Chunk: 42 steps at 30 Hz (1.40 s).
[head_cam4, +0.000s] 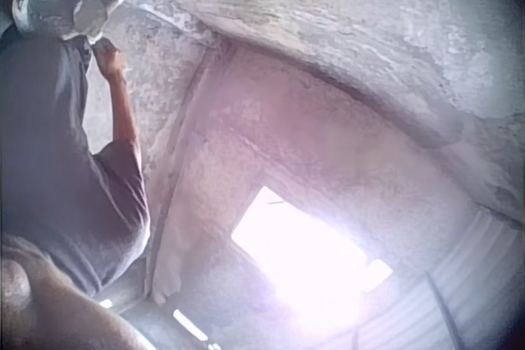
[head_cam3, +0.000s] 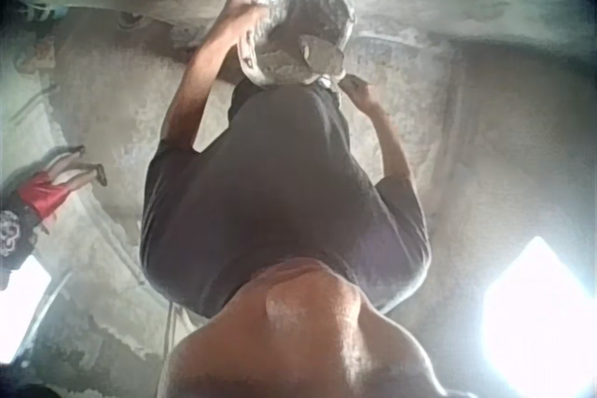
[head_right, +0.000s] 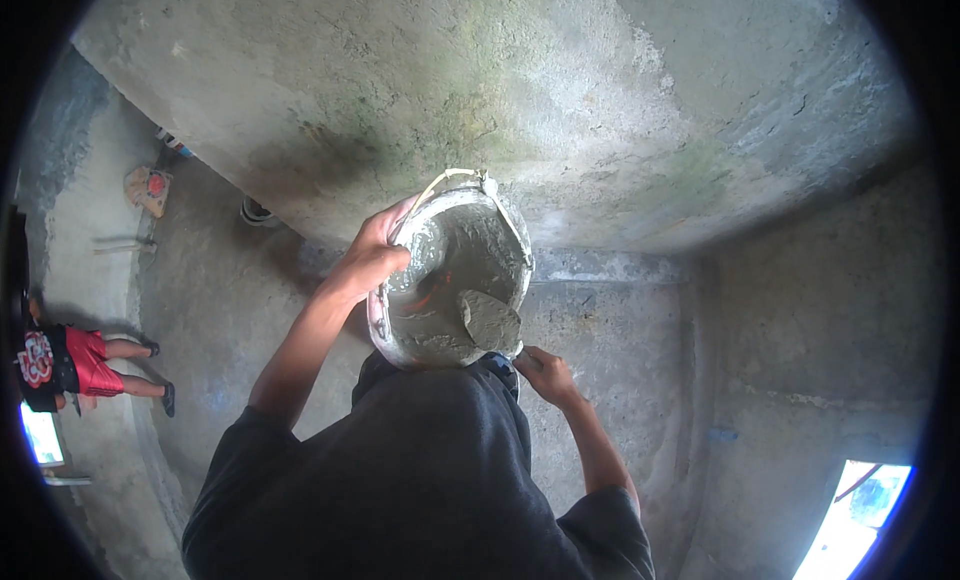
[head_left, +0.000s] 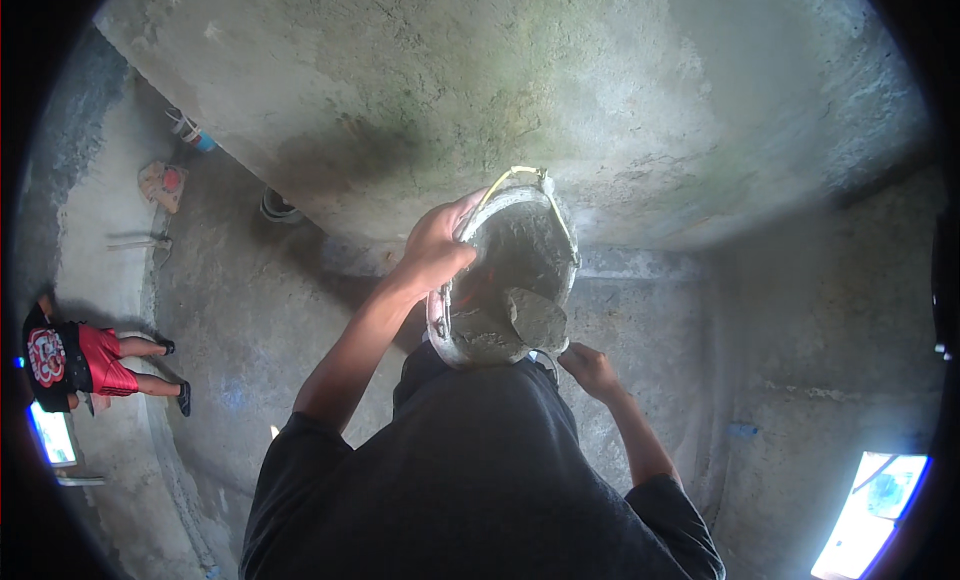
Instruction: The person plasters a wall by scooping cement from a bucket using a trowel and applying it onto the wall surface.
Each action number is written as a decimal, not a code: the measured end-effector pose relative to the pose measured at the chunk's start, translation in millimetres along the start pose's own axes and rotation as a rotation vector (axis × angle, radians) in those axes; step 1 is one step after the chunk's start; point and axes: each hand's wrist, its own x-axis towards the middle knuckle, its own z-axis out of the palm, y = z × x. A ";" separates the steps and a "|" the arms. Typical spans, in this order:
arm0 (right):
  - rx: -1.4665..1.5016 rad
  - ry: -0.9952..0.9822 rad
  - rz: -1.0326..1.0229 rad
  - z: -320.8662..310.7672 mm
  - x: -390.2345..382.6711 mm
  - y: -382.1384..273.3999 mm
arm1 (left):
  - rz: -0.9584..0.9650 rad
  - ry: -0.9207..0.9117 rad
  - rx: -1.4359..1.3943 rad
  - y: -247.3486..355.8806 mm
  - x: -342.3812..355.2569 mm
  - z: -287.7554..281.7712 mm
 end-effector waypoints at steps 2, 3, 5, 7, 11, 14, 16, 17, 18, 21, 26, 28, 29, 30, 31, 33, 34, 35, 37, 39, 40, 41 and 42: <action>0.009 -0.058 0.093 -1.8 4.7 2.1 | 0.030 0.022 -0.031 2.1 4.6 1.7; 0.051 -0.145 0.203 -4.9 5.3 1.0 | 0.040 0.015 -0.034 3.4 5.7 3.1; 0.086 -0.206 0.301 -7.6 0.4 5.3 | -0.059 -0.023 0.010 11.3 5.1 1.5; 0.076 -0.087 0.124 -3.1 0.5 24.8 | -0.013 0.040 -0.017 -19.6 6.8 -5.2; 0.210 -0.150 0.158 -42.0 -11.3 -45.8 | -0.120 0.146 0.132 -42.3 -4.3 -15.0; 0.353 -0.061 0.081 -86.6 -12.6 -120.6 | -0.097 0.079 0.106 -56.5 -6.2 -14.6; 0.506 -0.004 -0.102 -114.3 2.8 -146.4 | -0.029 0.075 0.145 -59.6 -2.3 -14.2; 0.669 0.026 -0.245 -129.0 11.8 -157.4 | -0.024 0.066 0.138 -50.9 -3.8 -10.9; 0.663 0.052 -0.446 -147.7 25.6 -168.5 | -0.093 0.055 0.184 -44.7 -1.7 -10.1; 0.562 0.384 -0.622 -195.3 34.8 -287.1 | 0.030 0.035 0.122 -43.2 -1.0 -14.0; 0.556 0.526 -0.864 -281.4 67.0 -403.9 | 0.057 -0.068 -0.138 -15.3 -10.5 -18.0; 0.447 0.669 -0.943 -307.3 80.0 -447.7 | 0.070 -0.028 -0.155 -16.9 -14.5 -22.7; 0.351 0.779 -0.974 -322.0 84.3 -466.9 | 0.067 -0.006 -0.172 -20.8 -13.3 -25.0; 0.292 0.858 -0.992 -332.5 91.7 -486.7 | 0.083 0.025 -0.146 -28.8 -12.1 -30.5; 0.232 0.940 -1.006 -343.6 100.0 -504.3 | 0.090 0.023 -0.146 -34.7 -10.2 -35.5; -0.014 1.152 -1.077 -370.6 124.6 -530.1 | 0.050 0.039 -0.022 -41.5 -8.3 -44.9; -0.016 1.159 -1.074 -379.7 136.2 -541.3 | 0.052 0.033 -0.019 -41.0 -9.2 -47.0; -0.281 1.497 -1.088 -387.6 147.6 -554.1 | 0.050 0.022 -0.021 -37.2 -10.2 -49.8; -0.560 1.820 -1.076 -379.5 155.9 -574.3 | 0.049 0.020 -0.024 -38.4 -11.4 -55.4; -0.678 1.737 -0.767 -361.5 167.2 -592.5 | 0.110 0.040 -0.088 -44.5 -10.4 -59.1; -0.698 1.724 -0.762 -353.9 180.2 -591.1 | 0.115 0.027 -0.086 -44.9 -7.1 -59.4; -0.685 1.672 -0.775 -349.9 190.2 -586.8 | 0.103 0.030 -0.080 -44.9 -3.7 -60.2; -0.734 1.696 -0.892 -338.6 195.7 -582.0 | 0.085 0.047 -0.079 -45.2 -4.9 -61.9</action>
